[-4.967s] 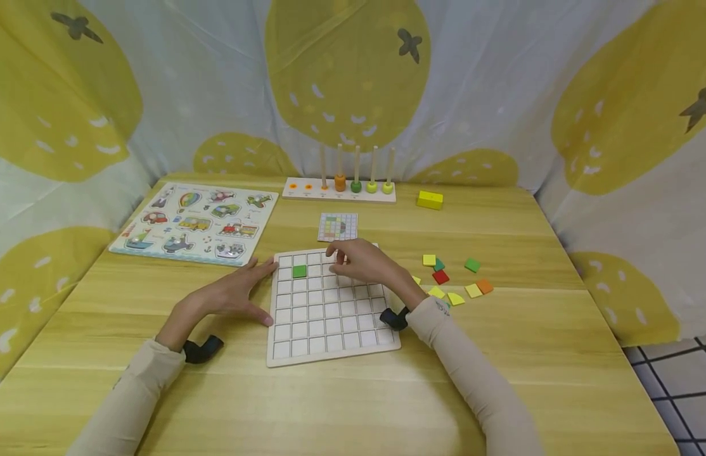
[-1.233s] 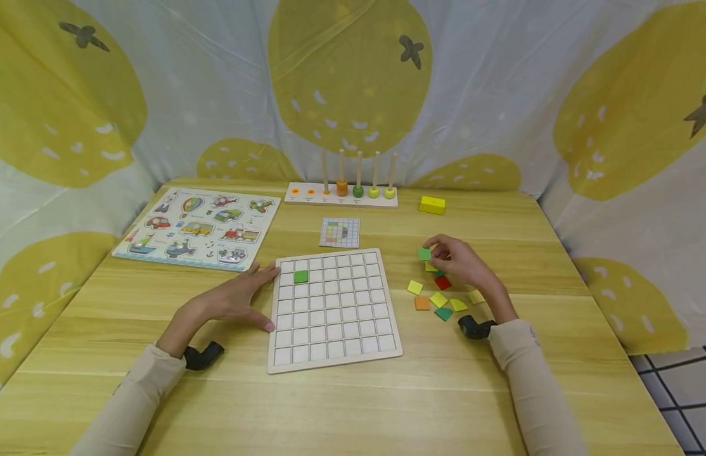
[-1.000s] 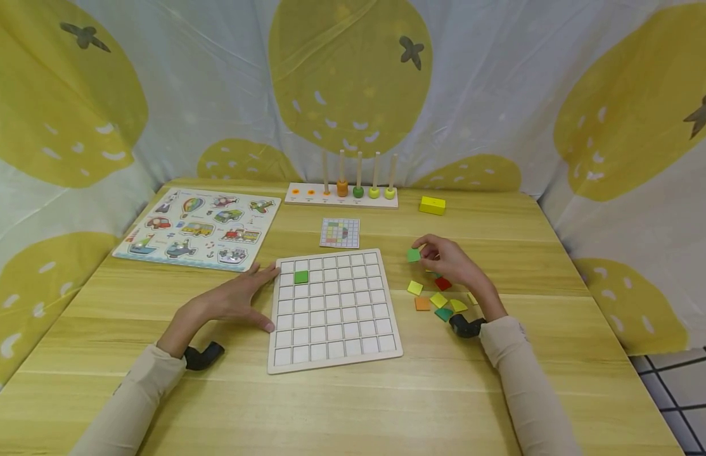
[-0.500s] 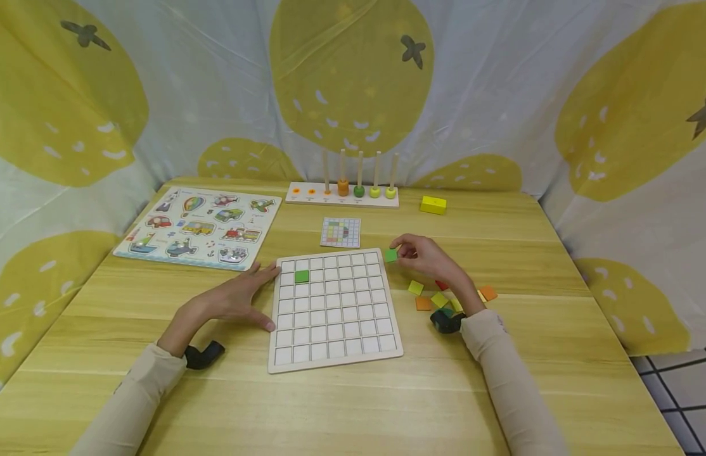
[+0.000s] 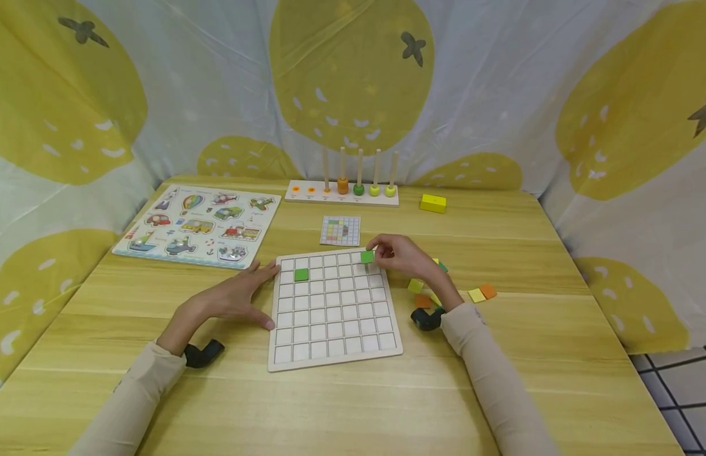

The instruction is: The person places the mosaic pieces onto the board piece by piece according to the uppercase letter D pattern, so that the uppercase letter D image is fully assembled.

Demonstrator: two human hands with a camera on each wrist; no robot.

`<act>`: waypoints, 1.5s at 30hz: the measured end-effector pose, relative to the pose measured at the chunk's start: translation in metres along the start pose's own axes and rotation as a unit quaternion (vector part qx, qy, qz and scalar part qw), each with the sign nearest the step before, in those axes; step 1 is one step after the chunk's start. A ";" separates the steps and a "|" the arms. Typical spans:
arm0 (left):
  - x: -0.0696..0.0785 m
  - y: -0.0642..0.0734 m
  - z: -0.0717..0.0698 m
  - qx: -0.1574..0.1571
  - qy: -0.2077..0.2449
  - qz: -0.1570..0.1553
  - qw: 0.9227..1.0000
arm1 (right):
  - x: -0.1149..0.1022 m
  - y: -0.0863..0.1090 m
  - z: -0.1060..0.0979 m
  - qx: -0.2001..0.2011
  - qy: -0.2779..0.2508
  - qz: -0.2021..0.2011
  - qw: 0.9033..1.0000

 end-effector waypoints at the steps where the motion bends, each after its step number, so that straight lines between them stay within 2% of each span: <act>1: 0.000 0.000 0.000 0.000 0.000 0.001 1.000 | -0.002 -0.002 0.002 -0.001 -0.001 -0.003 1.000; 8: 0.000 0.000 -0.001 0.000 0.002 -0.001 1.000 | -0.013 -0.014 0.015 -0.009 -0.004 -0.028 1.000; 24: -0.001 -0.001 0.000 -0.004 0.003 -0.006 1.000 | -0.030 -0.033 0.042 -0.050 -0.002 -0.042 0.998; 45: -0.003 -0.002 0.001 -0.008 0.018 -0.011 1.000 | -0.040 -0.053 0.070 -0.092 0.000 -0.037 0.995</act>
Point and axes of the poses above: each hand's wrist, its own y-axis away from the middle knuckle, its own z-axis out of the palm, x = y × z, the point moved 7 cm from there along -y, towards the middle knuckle, and after that the axes turned 1 degree about -x, right-handed, at the moved point
